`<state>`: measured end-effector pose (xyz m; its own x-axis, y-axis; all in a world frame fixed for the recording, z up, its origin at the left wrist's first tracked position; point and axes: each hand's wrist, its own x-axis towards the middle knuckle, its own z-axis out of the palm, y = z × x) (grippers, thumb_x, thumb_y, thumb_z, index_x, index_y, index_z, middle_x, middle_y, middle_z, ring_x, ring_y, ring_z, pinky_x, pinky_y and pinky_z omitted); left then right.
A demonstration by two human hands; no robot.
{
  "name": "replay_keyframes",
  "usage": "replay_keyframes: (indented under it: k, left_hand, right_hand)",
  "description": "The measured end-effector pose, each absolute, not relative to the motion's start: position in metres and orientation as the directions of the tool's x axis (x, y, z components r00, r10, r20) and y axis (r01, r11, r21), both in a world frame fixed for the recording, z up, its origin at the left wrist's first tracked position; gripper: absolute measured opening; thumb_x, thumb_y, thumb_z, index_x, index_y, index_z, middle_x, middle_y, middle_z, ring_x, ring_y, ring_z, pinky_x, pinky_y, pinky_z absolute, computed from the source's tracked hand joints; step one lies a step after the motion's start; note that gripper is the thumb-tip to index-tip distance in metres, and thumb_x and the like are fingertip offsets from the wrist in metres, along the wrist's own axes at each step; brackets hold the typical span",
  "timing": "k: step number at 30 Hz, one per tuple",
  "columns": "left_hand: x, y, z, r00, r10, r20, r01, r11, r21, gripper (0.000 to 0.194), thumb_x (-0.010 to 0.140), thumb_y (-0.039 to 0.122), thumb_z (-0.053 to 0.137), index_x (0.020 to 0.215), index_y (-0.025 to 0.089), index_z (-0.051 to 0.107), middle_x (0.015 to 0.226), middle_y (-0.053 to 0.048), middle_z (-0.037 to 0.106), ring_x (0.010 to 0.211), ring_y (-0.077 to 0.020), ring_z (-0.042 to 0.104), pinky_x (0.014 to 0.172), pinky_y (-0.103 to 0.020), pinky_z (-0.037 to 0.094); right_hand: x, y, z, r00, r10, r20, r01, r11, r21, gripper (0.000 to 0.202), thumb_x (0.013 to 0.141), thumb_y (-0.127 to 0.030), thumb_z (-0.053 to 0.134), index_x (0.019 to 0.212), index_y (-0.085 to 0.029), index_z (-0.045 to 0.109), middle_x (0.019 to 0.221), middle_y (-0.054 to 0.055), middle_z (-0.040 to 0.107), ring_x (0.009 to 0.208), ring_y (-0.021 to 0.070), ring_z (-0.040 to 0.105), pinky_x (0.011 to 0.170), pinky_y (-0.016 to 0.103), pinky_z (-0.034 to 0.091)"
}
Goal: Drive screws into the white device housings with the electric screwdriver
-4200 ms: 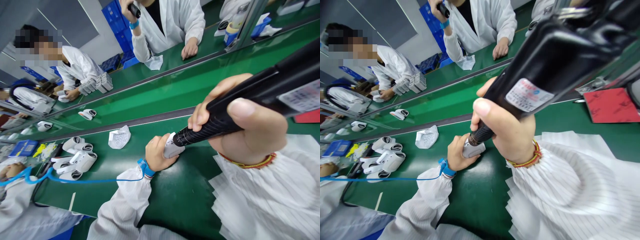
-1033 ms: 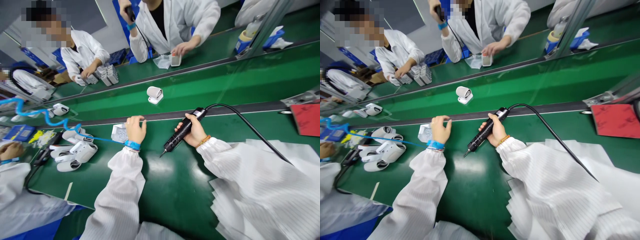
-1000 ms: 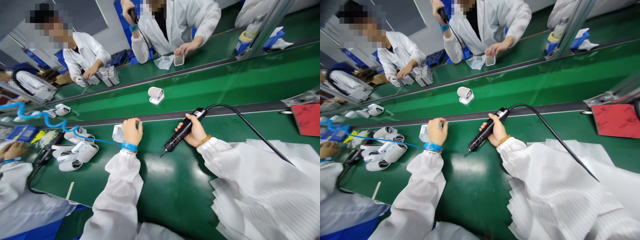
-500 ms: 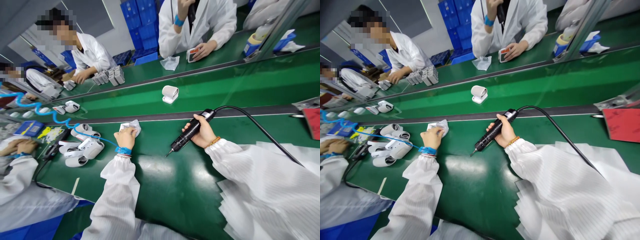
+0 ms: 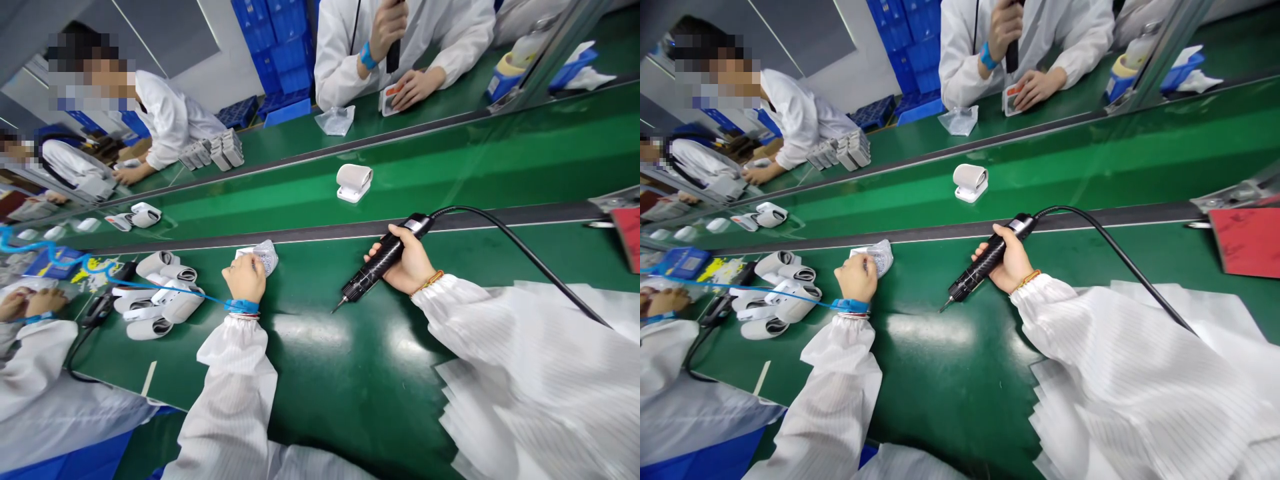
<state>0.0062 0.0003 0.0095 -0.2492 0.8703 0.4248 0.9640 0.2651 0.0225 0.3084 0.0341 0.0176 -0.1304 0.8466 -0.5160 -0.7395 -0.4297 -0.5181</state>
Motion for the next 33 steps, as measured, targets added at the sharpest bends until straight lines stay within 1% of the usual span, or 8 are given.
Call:
replay_keyframes:
  k: [3,6,9,12,15,19,28,33]
  left_hand:
    - [0.014,-0.004,0.016,-0.211,0.856,0.472,0.976,0.213,0.049,0.023,0.087,0.029,0.039,0.085,0.016,0.058,0.086,-0.010,0.065,0.088,-0.0268,0.056,0.078,-0.038,0.032]
    - [0.038,-0.013,0.018,-0.026,0.881,0.472,0.997,-0.013,0.079,0.022,0.089,0.031,0.041,0.081,0.018,0.057,0.084,-0.007,0.064,0.085,-0.0228,0.056,0.079,-0.037,0.032]
    - [0.070,-0.023,0.012,0.300,0.906,0.299,0.932,-0.345,0.108,0.019,0.088,0.026,0.043,0.078,0.020,0.057,0.083,-0.004,0.065,0.083,-0.0186,0.057,0.077,-0.033,0.034]
    - [0.092,-0.029,0.006,0.488,0.865,0.121,0.848,-0.502,0.171,0.017,0.088,0.022,0.044,0.078,0.019,0.057,0.081,-0.002,0.064,0.081,-0.0161,0.057,0.075,-0.032,0.034]
    - [0.097,-0.031,0.003,0.509,0.859,0.055,0.836,-0.508,0.207,0.016,0.090,0.026,0.045,0.081,0.020,0.057,0.082,-0.001,0.064,0.081,-0.0155,0.056,0.075,-0.032,0.035]
    - [0.098,-0.032,0.002,0.503,0.864,0.028,0.842,-0.497,0.210,0.018,0.090,0.031,0.048,0.081,0.020,0.058,0.083,-0.001,0.064,0.082,-0.0165,0.056,0.075,-0.033,0.035]
    - [0.106,-0.033,-0.003,0.440,0.896,0.056,0.875,-0.442,0.199,0.019,0.090,0.031,0.048,0.080,0.019,0.059,0.080,-0.002,0.063,0.078,-0.0166,0.057,0.072,-0.033,0.038]
    - [0.106,-0.033,-0.006,0.460,0.884,0.088,0.865,-0.468,0.182,0.021,0.091,0.031,0.047,0.080,0.019,0.060,0.080,-0.003,0.063,0.079,-0.0171,0.057,0.073,-0.033,0.038]
  right_hand:
    - [0.310,0.037,0.016,-0.111,0.859,-0.499,-0.756,-0.399,-0.519,0.021,0.075,-0.036,0.057,0.069,-0.019,0.047,0.057,0.000,0.050,0.054,0.0134,0.050,0.056,0.030,0.052]
    - [0.314,0.041,0.015,-0.076,0.868,-0.491,-0.770,-0.364,-0.525,0.023,0.075,-0.039,0.055,0.067,-0.018,0.047,0.056,0.000,0.050,0.054,0.0127,0.051,0.056,0.030,0.052]
    - [0.319,0.046,0.013,-0.033,0.868,-0.496,-0.784,-0.330,-0.526,0.025,0.076,-0.040,0.054,0.066,-0.018,0.047,0.055,0.000,0.050,0.053,0.0125,0.051,0.057,0.031,0.052]
    - [0.322,0.049,0.013,0.011,0.863,-0.505,-0.801,-0.295,-0.521,0.026,0.075,-0.042,0.053,0.066,-0.018,0.047,0.054,-0.001,0.050,0.052,0.0125,0.050,0.053,0.030,0.051]
    - [0.324,0.050,0.015,0.025,0.864,-0.504,-0.811,-0.277,-0.515,0.027,0.076,-0.043,0.053,0.067,-0.018,0.046,0.054,-0.001,0.049,0.050,0.0122,0.050,0.052,0.029,0.050]
    - [0.322,0.050,0.017,0.033,0.862,-0.507,-0.818,-0.268,-0.509,0.027,0.076,-0.043,0.052,0.067,-0.018,0.045,0.053,-0.001,0.049,0.049,0.0119,0.050,0.051,0.028,0.050]
    - [0.321,0.049,0.015,0.035,0.859,-0.511,-0.823,-0.265,-0.502,0.028,0.076,-0.044,0.052,0.067,-0.019,0.045,0.053,-0.001,0.049,0.049,0.0121,0.050,0.051,0.028,0.049]
    - [0.321,0.049,0.016,0.043,0.859,-0.511,-0.818,-0.264,-0.511,0.027,0.076,-0.043,0.052,0.067,-0.018,0.046,0.052,-0.001,0.049,0.049,0.0121,0.050,0.051,0.028,0.050]
